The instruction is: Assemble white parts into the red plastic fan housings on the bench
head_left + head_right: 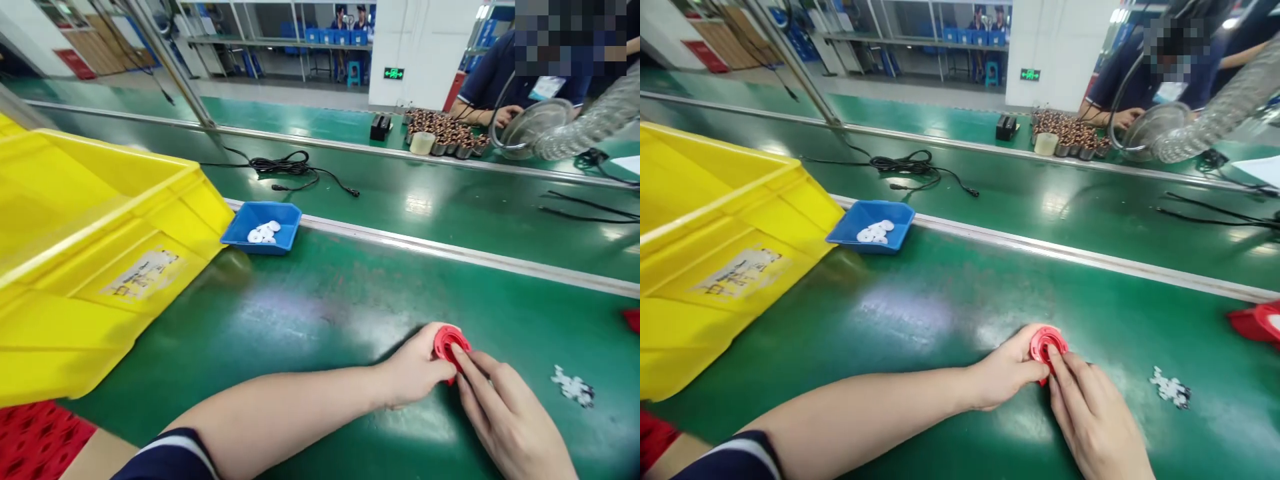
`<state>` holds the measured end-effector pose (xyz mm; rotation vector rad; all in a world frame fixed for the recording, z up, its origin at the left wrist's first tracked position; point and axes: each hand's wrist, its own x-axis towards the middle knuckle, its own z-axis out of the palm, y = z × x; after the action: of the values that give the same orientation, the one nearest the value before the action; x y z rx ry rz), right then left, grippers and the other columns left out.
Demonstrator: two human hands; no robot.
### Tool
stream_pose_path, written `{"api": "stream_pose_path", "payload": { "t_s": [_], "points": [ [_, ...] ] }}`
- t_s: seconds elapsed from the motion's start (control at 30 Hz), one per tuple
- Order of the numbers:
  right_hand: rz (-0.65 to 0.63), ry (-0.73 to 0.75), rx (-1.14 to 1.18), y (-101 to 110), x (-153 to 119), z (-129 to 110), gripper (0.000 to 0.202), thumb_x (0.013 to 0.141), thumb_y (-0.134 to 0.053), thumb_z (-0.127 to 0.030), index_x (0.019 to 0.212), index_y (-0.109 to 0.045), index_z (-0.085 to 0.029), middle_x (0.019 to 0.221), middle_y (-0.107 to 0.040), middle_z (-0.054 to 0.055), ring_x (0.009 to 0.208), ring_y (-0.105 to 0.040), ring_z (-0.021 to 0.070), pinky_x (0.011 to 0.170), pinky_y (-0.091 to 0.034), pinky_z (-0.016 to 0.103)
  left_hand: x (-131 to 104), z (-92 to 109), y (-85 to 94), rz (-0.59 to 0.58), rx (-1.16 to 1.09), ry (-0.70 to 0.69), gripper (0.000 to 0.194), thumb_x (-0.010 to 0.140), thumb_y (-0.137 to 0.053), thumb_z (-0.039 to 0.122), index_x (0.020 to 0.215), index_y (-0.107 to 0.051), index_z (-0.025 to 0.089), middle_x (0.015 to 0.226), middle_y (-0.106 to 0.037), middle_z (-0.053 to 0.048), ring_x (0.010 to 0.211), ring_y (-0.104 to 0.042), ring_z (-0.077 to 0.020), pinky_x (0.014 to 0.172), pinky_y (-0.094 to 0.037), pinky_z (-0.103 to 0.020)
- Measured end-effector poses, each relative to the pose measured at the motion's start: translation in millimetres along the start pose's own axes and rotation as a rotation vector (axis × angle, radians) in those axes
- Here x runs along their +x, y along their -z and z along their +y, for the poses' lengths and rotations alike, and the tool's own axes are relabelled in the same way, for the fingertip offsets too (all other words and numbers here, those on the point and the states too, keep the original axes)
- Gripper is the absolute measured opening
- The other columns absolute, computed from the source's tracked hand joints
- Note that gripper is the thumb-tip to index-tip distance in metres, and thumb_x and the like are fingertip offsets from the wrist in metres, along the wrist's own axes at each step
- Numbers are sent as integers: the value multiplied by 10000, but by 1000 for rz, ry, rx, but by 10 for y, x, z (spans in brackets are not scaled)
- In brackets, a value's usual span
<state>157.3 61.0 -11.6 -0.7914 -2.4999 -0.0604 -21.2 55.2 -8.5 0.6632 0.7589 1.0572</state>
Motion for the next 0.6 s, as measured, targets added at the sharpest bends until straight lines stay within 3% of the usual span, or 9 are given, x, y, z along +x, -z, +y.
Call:
{"api": "stream_pose_path", "payload": {
  "t_s": [0.13,0.3,0.4,0.5,0.6],
  "points": [
    [95,-148,81,32,45,-82,585,937,-554,-130,1491,-369,-158,1172,-567,168,995,-604,241,821,-544,376,-36,57,-16,-33,-23,8,472,679,-666,92,1128,-556,188,997,-611,-19,927,-569,-153,790,-408,-266],
    [203,-290,212,57,75,-90,576,914,-541,-78,1459,-365,-139,1120,-545,153,836,-587,180,808,-551,358,-24,90,-18,-43,-7,32,430,791,-734,306,1152,-544,170,1046,-644,-59,974,-611,-182,771,-453,-257],
    [165,-297,266,87,86,-81,580,903,-531,-72,1451,-359,-151,1165,-509,160,924,-580,195,824,-551,344,-7,53,-21,-21,30,40,385,842,-685,436,1100,-572,173,1010,-648,-55,916,-630,-190,819,-500,-313],
    [86,-250,342,132,108,-89,610,874,-536,-90,1449,-345,-155,1249,-474,169,1098,-545,224,909,-535,344,-5,14,-12,-30,154,38,345,867,-650,464,1074,-601,193,978,-666,-39,882,-641,-189,821,-513,-313],
    [23,-172,379,160,146,-79,685,810,-590,-160,1448,-340,-154,1295,-470,163,1153,-527,237,963,-514,350,0,1,32,-26,353,-16,337,880,-632,467,1104,-627,215,1074,-680,-44,1049,-619,-213,948,-474,-297]
  ]
}}
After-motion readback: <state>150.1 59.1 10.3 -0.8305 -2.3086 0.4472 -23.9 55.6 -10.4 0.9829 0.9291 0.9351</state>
